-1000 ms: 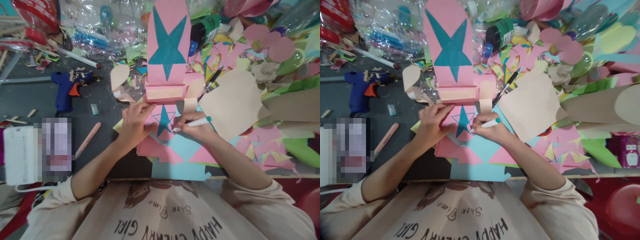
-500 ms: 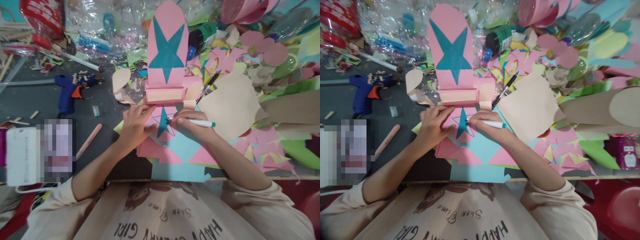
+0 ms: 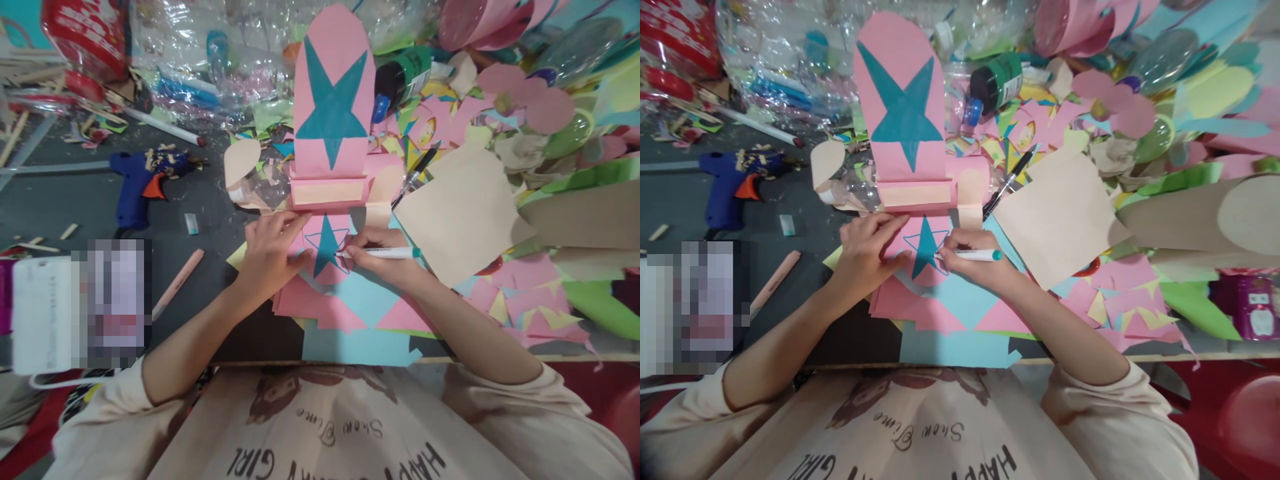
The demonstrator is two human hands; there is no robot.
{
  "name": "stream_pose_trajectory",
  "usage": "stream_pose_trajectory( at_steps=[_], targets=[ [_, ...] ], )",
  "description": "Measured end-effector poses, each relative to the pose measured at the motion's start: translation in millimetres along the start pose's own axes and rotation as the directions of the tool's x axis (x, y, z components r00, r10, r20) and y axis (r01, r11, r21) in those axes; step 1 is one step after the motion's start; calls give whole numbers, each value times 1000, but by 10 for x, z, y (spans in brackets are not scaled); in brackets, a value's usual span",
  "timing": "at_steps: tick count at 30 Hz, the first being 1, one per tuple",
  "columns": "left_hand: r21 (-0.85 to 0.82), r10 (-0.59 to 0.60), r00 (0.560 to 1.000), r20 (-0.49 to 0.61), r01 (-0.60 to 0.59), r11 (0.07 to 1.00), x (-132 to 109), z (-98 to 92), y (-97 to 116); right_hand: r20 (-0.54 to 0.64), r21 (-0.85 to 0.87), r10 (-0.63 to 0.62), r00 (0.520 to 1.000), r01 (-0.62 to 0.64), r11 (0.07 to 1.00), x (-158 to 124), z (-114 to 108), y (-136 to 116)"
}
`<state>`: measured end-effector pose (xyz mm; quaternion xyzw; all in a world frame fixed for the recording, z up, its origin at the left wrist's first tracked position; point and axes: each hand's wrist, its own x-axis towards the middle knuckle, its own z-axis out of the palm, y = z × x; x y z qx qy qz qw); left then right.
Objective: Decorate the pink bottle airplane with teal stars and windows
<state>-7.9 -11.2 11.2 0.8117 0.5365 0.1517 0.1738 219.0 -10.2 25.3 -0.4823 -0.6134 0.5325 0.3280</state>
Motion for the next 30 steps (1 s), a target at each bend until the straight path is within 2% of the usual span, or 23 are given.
stream_pose_trajectory(
  at_steps=[13,20,30],
  targets=[
    [-10,11,1000,22,-11,1000,9,-14,-16,90,23,-71,993,69,997,17,-12,12],
    [-3,20,1000,21,-20,1000,6,-16,-19,-71,47,11,997,-8,999,23,0,20],
    [0,21,1000,19,-21,1000,2,-11,-22,-32,-20,-30,999,29,999,15,14,3]
  ],
)
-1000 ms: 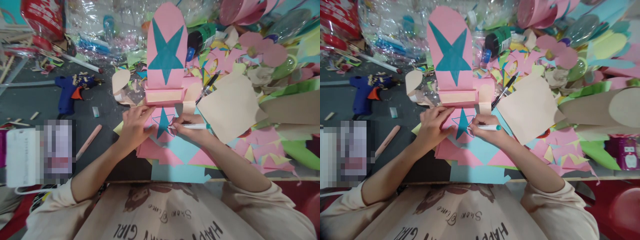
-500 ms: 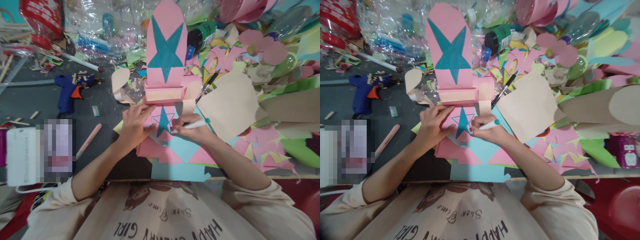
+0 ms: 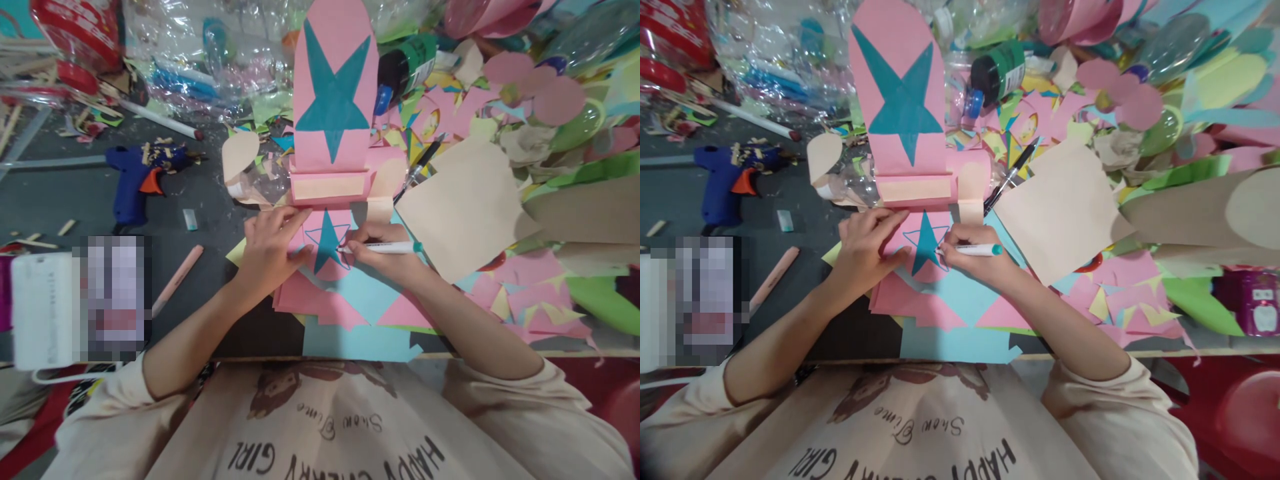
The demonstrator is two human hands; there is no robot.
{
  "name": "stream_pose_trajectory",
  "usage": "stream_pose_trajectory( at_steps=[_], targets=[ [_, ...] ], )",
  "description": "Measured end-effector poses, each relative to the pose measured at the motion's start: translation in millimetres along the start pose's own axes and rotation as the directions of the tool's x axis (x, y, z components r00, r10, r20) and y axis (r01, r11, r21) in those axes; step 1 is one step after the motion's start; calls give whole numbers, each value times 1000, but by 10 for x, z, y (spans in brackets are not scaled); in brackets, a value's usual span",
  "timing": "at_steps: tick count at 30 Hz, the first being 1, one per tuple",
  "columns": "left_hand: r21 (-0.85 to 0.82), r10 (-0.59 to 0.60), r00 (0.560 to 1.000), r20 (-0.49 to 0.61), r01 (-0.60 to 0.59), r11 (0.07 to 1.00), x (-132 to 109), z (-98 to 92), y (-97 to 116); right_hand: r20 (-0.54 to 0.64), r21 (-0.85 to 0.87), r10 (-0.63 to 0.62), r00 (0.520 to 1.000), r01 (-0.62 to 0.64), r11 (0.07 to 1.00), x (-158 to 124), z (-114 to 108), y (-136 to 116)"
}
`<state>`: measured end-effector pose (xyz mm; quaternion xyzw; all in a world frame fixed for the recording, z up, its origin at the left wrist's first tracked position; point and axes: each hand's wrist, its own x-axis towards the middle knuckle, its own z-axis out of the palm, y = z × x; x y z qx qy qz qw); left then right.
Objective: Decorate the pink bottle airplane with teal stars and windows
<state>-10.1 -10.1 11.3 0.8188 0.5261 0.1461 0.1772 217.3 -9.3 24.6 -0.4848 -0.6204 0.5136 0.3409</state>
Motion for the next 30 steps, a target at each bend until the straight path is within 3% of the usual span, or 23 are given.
stream_pose_trajectory(
  at_steps=[11,15,20,30],
  targets=[
    [8,-7,1000,-3,7,1000,1,-6,6,119,28,-54,991,51,998,21,-33,-2],
    [6,-4,1000,9,4,1000,0,-1,-7,21,89,8,1000,-10,996,16,-14,13],
    [19,-4,1000,9,4,1000,1,-5,-6,-72,39,20,997,-17,999,15,7,39],
    [31,4,1000,-6,-4,1000,-1,-14,7,22,52,3,1000,-4,999,6,4,-14]
  ],
)
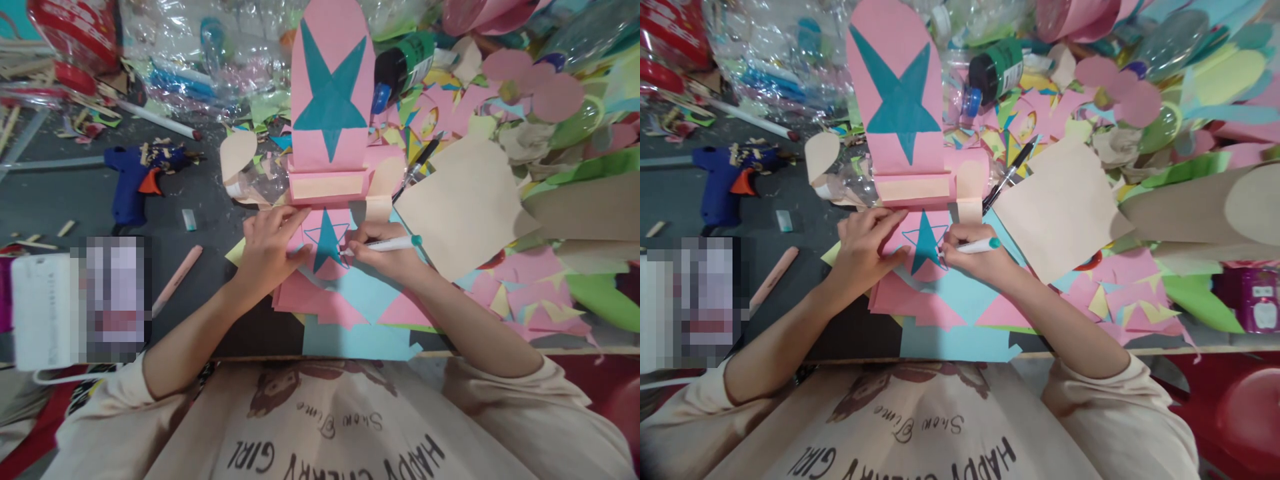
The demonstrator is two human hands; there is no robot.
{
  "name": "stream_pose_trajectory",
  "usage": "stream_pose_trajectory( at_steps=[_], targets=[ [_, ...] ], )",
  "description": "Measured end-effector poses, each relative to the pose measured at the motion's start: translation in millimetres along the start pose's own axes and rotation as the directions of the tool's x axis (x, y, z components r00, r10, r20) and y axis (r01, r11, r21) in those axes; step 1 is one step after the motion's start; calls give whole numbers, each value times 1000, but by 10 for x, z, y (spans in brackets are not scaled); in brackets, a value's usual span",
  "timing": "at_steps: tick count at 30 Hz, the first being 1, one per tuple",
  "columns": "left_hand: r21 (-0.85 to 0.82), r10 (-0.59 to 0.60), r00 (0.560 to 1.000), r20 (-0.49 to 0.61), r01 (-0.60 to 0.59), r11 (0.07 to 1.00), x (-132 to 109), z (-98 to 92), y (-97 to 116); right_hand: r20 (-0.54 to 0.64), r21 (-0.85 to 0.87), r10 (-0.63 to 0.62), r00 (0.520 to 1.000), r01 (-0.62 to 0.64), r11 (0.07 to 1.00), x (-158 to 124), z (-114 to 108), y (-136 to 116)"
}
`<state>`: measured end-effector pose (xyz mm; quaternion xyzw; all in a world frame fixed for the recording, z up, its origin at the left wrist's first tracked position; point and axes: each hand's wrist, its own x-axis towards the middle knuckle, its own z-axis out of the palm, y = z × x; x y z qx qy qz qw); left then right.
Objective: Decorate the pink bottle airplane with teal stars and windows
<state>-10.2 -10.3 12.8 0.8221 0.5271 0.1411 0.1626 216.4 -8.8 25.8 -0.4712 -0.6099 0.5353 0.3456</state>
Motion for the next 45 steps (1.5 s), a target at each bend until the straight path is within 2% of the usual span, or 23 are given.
stream_pose_trajectory(
  at_steps=[7,9,13,16,23,34,36,40,45],
  targets=[
    [1,0,1000,18,0,1000,0,-5,-9,109,-17,16,994,-14,1000,28,-27,-42],
    [-8,-9,1000,25,9,1000,1,-7,-4,67,13,34,997,-35,999,34,-28,-43],
    [-23,-16,1000,27,17,1000,4,-13,4,-98,17,79,992,-78,997,43,-17,-25],
    [-34,-11,1000,21,12,999,5,-15,6,-120,-7,72,990,-74,997,39,-7,1],
    [-53,-23,999,24,25,998,12,-7,12,-58,-26,26,998,-27,999,4,8,8],
    [-3,-17,1000,5,17,1000,5,-24,22,75,-37,25,997,-22,999,20,-8,-67],
    [-5,-18,1000,16,18,1000,6,-27,21,40,-1,56,998,-56,998,23,-18,-49],
    [-28,-19,1000,18,20,999,10,-29,20,-129,-9,77,989,-79,997,33,-24,-18],
    [-40,-27,999,19,28,999,9,-16,13,-145,-13,68,987,-71,997,34,-4,-8]
  ],
)
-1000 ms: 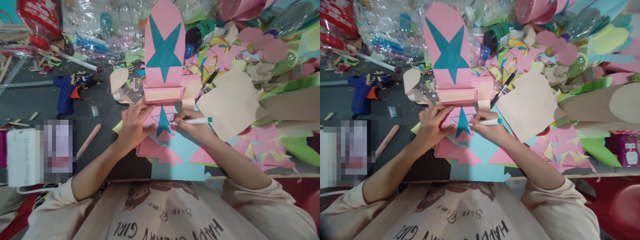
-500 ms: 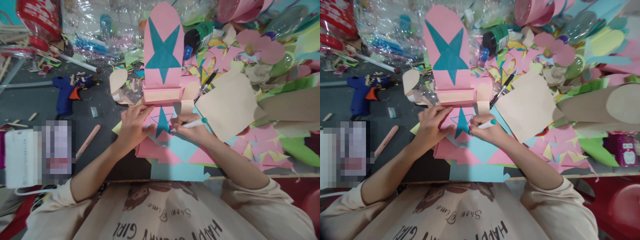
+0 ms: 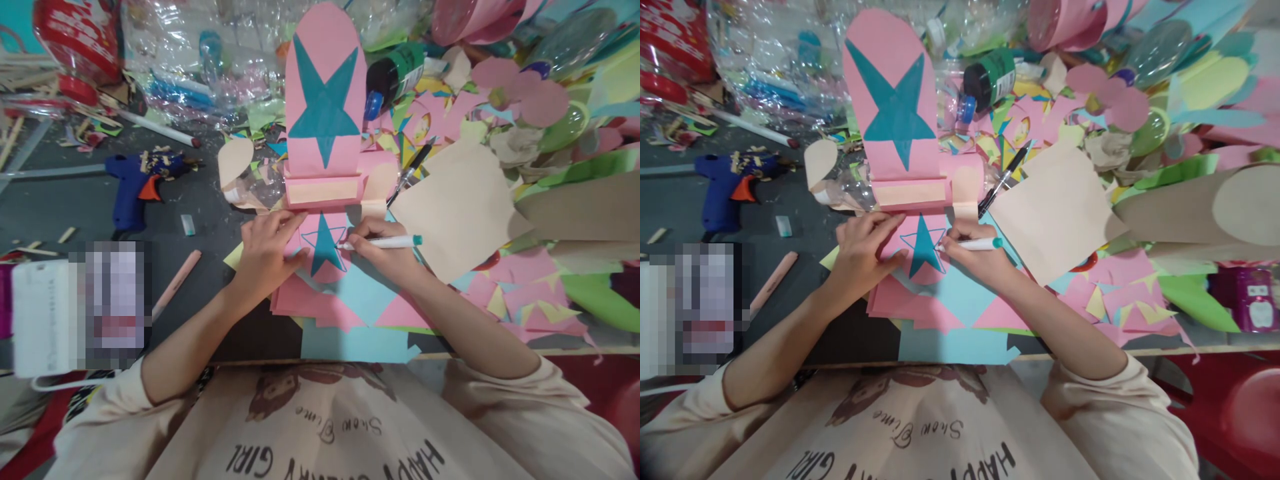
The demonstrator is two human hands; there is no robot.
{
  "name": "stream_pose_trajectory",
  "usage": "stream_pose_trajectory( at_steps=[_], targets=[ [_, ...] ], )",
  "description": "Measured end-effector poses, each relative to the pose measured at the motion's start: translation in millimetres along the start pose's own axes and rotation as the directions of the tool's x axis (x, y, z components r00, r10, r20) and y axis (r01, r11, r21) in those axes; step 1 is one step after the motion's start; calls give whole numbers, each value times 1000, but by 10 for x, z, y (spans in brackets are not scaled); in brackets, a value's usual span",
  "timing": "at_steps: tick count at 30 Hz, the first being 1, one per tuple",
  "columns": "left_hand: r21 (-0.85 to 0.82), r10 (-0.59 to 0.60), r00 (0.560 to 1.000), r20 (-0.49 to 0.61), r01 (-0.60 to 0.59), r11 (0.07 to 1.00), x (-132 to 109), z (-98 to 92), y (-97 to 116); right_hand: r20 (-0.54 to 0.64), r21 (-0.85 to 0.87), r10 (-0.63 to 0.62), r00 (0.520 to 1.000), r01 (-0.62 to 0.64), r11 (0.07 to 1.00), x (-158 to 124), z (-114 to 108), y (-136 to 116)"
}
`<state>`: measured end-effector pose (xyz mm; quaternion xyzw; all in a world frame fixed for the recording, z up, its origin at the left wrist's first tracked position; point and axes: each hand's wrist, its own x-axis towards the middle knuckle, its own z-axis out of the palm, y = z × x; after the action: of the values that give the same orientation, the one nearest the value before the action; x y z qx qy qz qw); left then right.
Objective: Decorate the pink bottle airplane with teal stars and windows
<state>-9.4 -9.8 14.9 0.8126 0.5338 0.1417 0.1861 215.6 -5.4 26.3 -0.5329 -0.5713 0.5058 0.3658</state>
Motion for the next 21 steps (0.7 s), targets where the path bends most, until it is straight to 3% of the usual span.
stream_pose_trajectory(
  at_steps=[10,17,21],
  targets=[
    [38,-11,1000,-12,11,999,0,12,16,65,-54,-14,998,17,998,-33,18,-18],
    [17,-12,1000,-3,12,1000,2,7,10,222,-85,-38,974,58,995,-5,-17,-112],
    [18,-12,1000,-5,12,1000,1,9,12,210,0,-8,978,8,1000,-8,-16,-95]
  ],
)
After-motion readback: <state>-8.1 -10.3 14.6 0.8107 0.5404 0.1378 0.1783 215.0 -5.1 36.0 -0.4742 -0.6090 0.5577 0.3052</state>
